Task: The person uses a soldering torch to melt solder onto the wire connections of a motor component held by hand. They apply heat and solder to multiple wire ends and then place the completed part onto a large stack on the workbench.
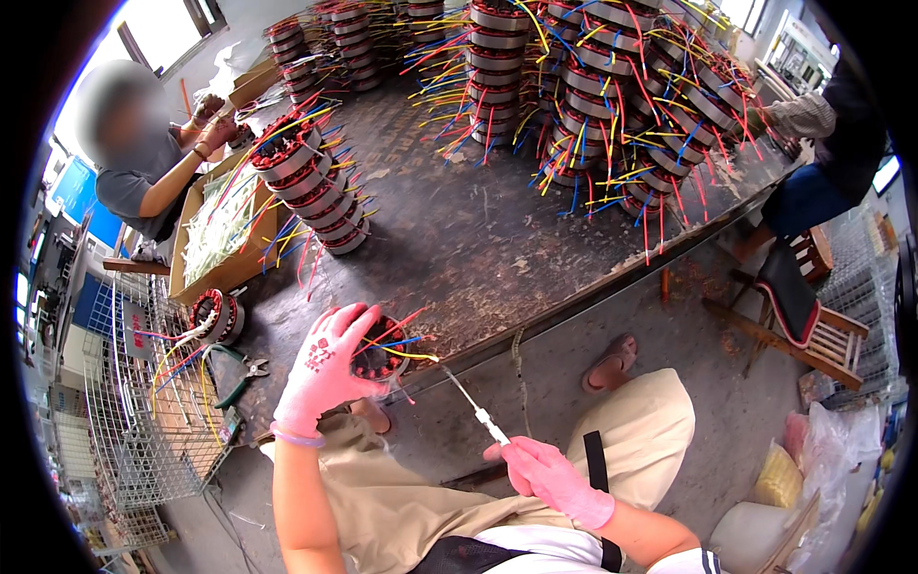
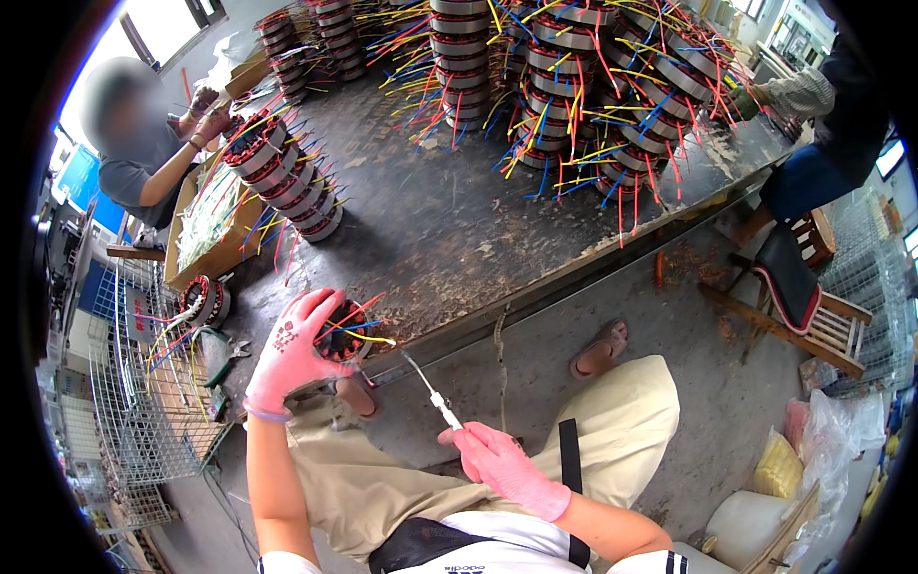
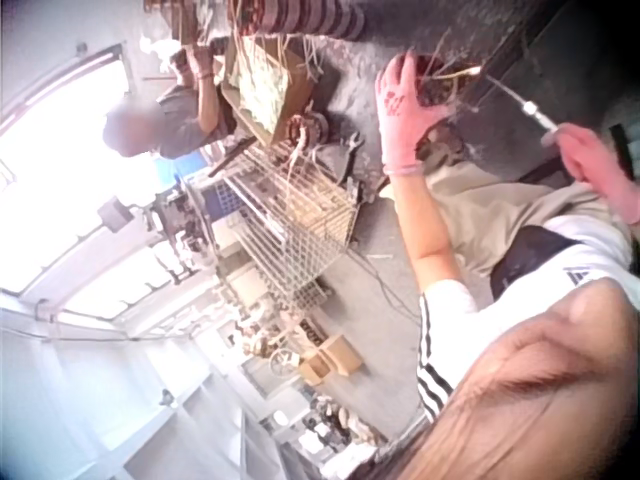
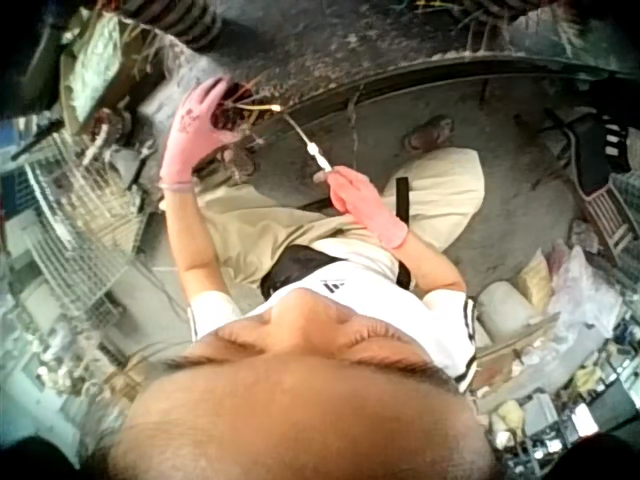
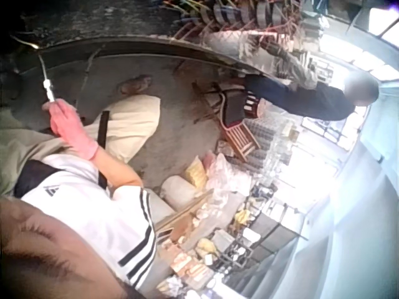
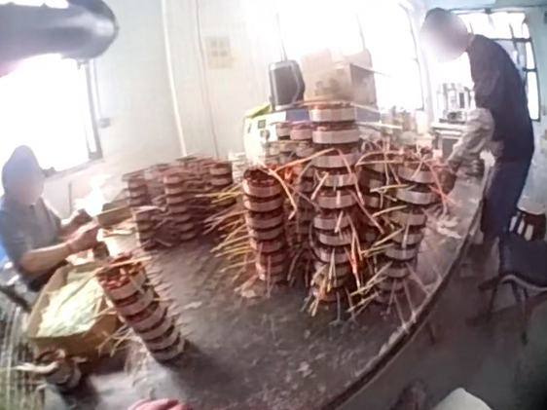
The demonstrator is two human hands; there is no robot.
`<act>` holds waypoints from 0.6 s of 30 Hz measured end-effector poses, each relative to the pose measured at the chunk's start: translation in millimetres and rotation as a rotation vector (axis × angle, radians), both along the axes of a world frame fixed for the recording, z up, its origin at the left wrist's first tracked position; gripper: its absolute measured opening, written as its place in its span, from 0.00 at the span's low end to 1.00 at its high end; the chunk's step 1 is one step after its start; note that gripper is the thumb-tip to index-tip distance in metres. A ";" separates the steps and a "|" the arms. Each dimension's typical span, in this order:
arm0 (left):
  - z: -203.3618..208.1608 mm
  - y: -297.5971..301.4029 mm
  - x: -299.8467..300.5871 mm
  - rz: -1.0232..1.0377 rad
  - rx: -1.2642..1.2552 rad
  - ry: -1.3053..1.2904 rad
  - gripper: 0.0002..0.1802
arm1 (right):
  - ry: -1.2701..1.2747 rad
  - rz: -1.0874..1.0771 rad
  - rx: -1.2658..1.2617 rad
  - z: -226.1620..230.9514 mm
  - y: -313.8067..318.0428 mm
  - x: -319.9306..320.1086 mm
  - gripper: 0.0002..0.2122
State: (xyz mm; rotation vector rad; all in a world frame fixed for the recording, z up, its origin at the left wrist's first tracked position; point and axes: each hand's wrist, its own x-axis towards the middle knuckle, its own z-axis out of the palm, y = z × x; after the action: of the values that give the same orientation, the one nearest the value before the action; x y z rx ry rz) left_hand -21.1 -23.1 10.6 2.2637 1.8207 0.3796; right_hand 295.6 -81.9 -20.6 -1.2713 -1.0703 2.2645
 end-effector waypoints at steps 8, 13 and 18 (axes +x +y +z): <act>-2.9 2.0 -1.0 -0.025 0.019 -0.001 0.53 | 0.011 0.032 0.016 -4.7 -1.1 2.8 0.16; -1.7 2.9 1.3 -0.014 0.011 -0.016 0.53 | 0.034 0.019 -0.013 -8.1 -1.2 3.4 0.16; 1.5 3.0 6.5 0.013 -0.015 -0.029 0.52 | 0.018 0.023 0.005 -1.7 1.4 3.5 0.15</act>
State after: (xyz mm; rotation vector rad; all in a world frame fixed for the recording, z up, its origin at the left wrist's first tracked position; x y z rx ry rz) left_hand -14.6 -20.2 12.1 2.2255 1.8190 0.3979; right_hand 299.1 -80.5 -22.3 -1.2406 -1.0892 2.2843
